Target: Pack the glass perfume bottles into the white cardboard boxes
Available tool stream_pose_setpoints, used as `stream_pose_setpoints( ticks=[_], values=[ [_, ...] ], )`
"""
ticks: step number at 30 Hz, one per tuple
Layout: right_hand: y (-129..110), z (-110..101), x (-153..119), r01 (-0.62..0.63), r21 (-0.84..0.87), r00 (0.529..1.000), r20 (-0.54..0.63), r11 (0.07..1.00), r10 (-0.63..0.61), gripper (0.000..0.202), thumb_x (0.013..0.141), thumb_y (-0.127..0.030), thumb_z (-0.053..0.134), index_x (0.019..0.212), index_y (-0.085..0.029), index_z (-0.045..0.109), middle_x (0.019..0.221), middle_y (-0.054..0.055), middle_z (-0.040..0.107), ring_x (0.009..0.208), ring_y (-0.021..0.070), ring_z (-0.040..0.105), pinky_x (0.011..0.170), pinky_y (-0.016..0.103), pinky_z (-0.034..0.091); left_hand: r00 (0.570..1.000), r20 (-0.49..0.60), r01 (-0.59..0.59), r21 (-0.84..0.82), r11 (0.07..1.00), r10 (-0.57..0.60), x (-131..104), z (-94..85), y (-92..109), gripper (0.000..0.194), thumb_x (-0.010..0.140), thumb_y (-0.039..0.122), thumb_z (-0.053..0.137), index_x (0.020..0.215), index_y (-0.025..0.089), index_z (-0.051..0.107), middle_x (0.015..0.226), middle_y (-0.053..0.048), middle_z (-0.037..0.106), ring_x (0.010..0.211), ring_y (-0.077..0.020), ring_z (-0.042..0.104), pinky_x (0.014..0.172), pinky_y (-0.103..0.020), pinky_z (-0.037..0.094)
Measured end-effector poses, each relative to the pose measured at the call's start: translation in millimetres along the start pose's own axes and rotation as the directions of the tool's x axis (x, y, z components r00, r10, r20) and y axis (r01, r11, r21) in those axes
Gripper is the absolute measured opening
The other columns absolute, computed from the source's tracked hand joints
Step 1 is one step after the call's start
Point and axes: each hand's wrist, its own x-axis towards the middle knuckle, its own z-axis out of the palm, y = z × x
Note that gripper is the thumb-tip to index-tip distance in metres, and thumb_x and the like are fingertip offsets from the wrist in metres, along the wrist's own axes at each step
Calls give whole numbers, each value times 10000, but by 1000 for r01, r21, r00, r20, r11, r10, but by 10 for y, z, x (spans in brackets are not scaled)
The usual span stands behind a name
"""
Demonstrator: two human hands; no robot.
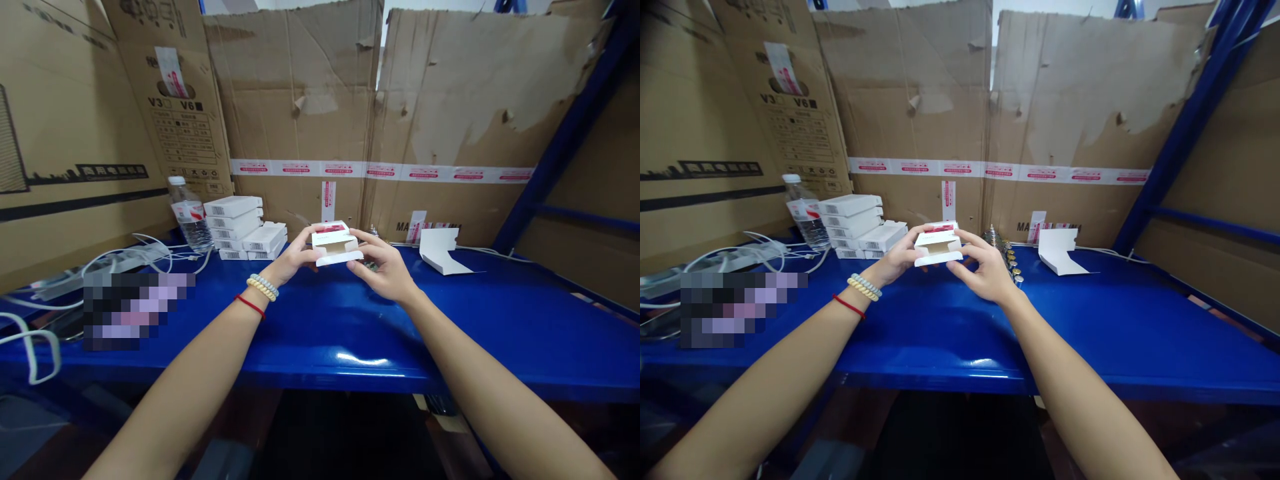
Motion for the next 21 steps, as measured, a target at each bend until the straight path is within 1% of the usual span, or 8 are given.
stream_pose_setpoints(
  ticks=[3, 6, 9, 14, 17, 21],
  values=[
    [-5, 3, 1, -21, 27, 1000, -7, 999, 22, 157, 841, -334, 627, 887, -202, 699, 1314, 116, 611, 1050, 236, 662, 684, 316, 566, 1000, 1, 11, -8, 1000, -11, 3, 11, -7, 698, 697, 354, 671, 1330, 246, 397, 1065, -85, 625, 812, -221, 635, 578, -273, 482],
    [3, 12, 5, -72, 60, 996, -44, 996, 75, 165, 845, -352, 621, 834, -193, 663, 1264, 125, 644, 992, 228, 677, 628, 298, 548, 1000, -12, 18, -22, 1000, -18, 5, 22, -20, 683, 701, 338, 658, 1322, 246, 389, 1019, -74, 637, 782, -221, 655, 584, -282, 481],
    [13, 15, 4, -111, 88, 990, -75, 990, 117, 186, 838, -366, 626, 785, -188, 609, 1221, 136, 664, 1003, 240, 670, 606, 289, 536, 1000, 2, 15, -40, 999, -15, 3, 36, -24, 701, 680, 315, 680, 1311, 250, 380, 991, -62, 639, 784, -221, 658, 592, -283, 479],
    [39, 4, -6, -129, 119, 988, -64, 984, 138, 211, 822, -387, 643, 771, -189, 592, 1217, 136, 658, 1026, 249, 658, 621, 300, 545, 999, 47, -13, -171, 985, 22, -11, 43, -4, 717, 654, 294, 675, 1301, 265, 368, 1051, -65, 631, 805, -209, 643, 619, -294, 484],
    [62, 4, -11, -155, 134, 984, -73, 979, 166, 239, 839, -419, 623, 770, -193, 595, 1226, 123, 654, 1011, 246, 661, 613, 309, 551, 998, 57, -23, -251, 968, 39, 0, 43, -4, 644, 678, 347, 620, 1272, 256, 390, 1035, -63, 634, 774, -214, 640, 598, -303, 478],
    [85, 19, -17, -169, 127, 980, -83, 977, 180, 250, 855, -430, 606, 776, -192, 601, 1234, 122, 645, 998, 244, 660, 608, 316, 554, 999, 11, -35, -243, 969, 39, 23, 70, -8, 515, 751, 390, 576, 1226, 252, 435, 1004, -54, 638, 738, -194, 621, 576, -289, 465]
  ],
)
